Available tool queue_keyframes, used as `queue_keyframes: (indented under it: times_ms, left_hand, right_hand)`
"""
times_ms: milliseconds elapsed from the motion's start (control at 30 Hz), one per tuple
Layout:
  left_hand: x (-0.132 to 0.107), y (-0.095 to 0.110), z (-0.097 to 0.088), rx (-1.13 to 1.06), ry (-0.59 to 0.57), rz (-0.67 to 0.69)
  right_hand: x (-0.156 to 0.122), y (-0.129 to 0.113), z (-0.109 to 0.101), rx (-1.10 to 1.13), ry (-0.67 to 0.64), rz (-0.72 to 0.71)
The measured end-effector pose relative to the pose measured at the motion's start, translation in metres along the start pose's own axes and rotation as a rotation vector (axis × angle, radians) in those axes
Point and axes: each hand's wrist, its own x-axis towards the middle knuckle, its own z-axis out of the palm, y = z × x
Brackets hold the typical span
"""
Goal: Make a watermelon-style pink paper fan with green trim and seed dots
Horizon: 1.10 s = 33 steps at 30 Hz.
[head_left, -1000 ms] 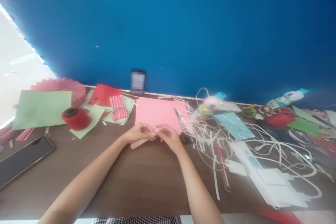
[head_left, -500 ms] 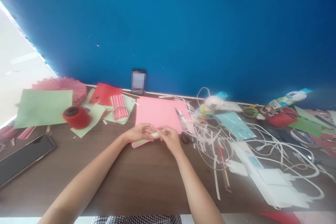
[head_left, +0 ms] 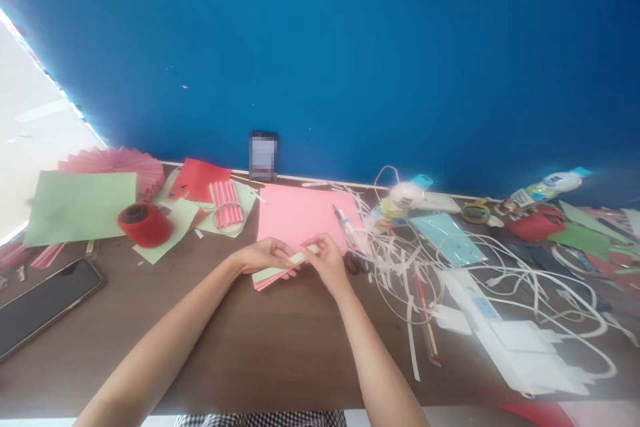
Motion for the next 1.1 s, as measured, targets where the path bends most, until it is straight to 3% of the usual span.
queue_keyframes:
  times_ms: [200, 500, 767, 900, 1100]
  left_hand:
    - [0.000, 0.001, 0.001, 0.158, 0.058, 0.051]
    - [-0.002, -0.001, -0.006, 0.154, -0.021, 0.003]
    - [0.000, -0.001, -0.003, 0.180, 0.091, 0.029]
    - [-0.001, 0.001, -0.002, 0.168, 0.029, 0.000]
    - [-0.002, 0.002, -0.002, 0.203, -0.041, -0.027]
  right_hand:
    - [0.000, 0.002, -0.002, 0.077, 0.057, 0.084]
    - [0.008, 0.000, -0.018, 0.143, 0.281, 0.108]
    - [0.004, 0.007, -0.003, 0.125, 0.076, 0.070]
    - [0.001, 0.005, -0.003, 0.050, 0.110, 0.052]
    - [0.006, 0.003, -0.009, 0.119, 0.210, 0.032]
